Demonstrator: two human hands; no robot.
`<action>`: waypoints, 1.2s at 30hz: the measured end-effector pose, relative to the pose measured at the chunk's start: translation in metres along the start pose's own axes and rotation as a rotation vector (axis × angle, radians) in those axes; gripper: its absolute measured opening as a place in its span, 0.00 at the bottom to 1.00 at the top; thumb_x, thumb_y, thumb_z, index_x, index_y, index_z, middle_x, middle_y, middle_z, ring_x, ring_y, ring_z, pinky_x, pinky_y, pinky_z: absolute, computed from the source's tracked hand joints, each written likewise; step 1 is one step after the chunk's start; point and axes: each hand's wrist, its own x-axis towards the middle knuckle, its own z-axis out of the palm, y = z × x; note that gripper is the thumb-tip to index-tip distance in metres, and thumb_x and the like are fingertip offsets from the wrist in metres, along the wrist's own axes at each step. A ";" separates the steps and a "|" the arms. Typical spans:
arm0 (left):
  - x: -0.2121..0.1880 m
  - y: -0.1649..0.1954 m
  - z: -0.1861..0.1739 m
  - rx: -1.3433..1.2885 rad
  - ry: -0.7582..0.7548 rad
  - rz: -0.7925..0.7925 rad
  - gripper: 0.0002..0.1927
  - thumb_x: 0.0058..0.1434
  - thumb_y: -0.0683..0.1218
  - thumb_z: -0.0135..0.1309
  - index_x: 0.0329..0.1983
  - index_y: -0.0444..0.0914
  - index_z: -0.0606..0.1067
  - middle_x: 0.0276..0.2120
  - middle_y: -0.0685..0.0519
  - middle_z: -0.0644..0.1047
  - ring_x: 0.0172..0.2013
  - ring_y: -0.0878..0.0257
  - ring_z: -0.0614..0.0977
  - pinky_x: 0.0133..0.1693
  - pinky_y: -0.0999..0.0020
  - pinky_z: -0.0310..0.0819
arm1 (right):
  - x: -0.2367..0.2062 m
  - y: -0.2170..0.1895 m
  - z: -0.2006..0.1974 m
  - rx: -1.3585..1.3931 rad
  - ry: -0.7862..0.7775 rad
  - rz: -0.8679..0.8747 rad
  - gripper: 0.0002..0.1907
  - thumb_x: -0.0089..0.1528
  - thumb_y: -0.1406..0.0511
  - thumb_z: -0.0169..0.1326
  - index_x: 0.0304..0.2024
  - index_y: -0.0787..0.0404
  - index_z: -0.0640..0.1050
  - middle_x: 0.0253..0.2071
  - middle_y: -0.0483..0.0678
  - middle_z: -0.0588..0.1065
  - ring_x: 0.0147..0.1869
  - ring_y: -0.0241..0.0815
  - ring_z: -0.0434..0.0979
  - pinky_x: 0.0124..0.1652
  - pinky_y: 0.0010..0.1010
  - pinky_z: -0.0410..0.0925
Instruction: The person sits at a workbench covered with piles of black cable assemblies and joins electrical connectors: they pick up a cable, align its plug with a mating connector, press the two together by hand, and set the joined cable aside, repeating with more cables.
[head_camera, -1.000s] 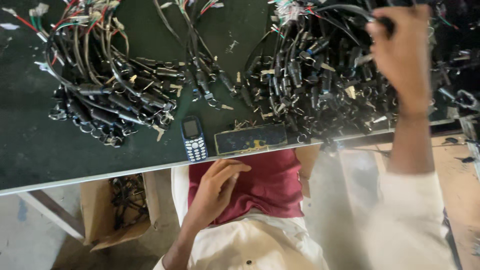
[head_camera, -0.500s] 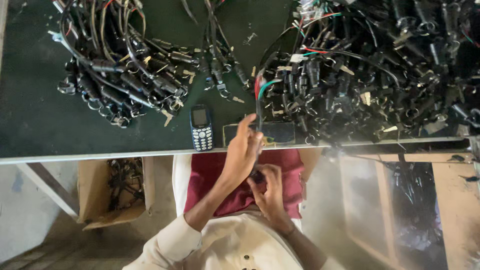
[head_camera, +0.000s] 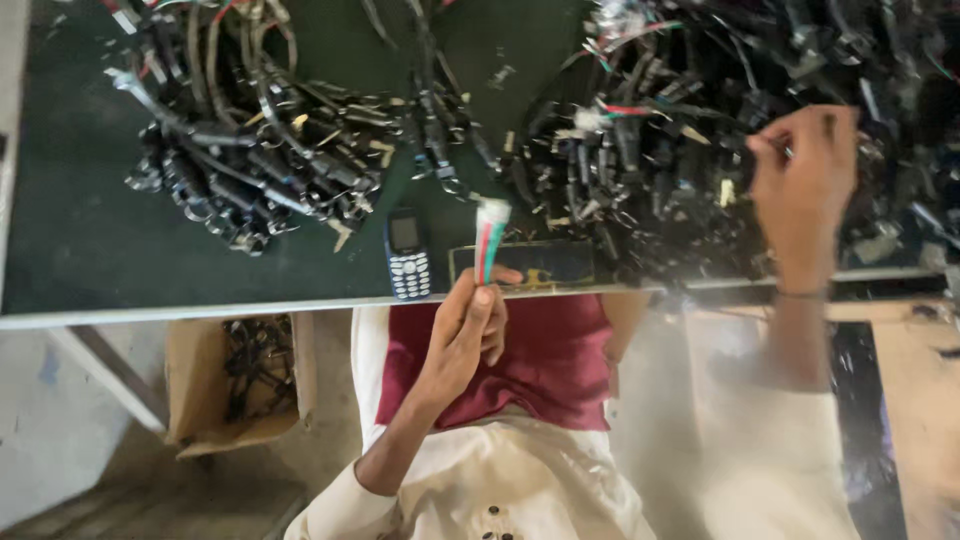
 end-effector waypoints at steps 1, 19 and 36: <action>-0.002 0.002 -0.002 -0.016 -0.025 0.005 0.19 0.76 0.52 0.39 0.60 0.35 0.69 0.27 0.60 0.61 0.23 0.73 0.62 0.24 0.76 0.63 | 0.005 0.000 0.000 -0.063 -0.011 -0.098 0.11 0.72 0.70 0.65 0.51 0.64 0.75 0.52 0.54 0.70 0.51 0.51 0.72 0.53 0.40 0.67; -0.024 -0.015 0.004 0.104 -0.024 -0.023 0.16 0.76 0.46 0.42 0.55 0.30 0.74 0.24 0.59 0.66 0.26 0.71 0.68 0.34 0.71 0.76 | 0.068 -0.042 0.001 -0.423 0.379 -0.559 0.07 0.73 0.62 0.58 0.46 0.58 0.81 0.42 0.46 0.75 0.46 0.43 0.76 0.40 0.33 0.71; -0.050 -0.040 0.012 0.209 0.076 -0.171 0.17 0.76 0.50 0.48 0.38 0.32 0.74 0.25 0.60 0.72 0.27 0.75 0.69 0.28 0.77 0.64 | -0.174 -0.186 0.038 1.131 -0.389 0.373 0.11 0.67 0.63 0.54 0.43 0.65 0.82 0.50 0.45 0.73 0.48 0.36 0.78 0.47 0.27 0.72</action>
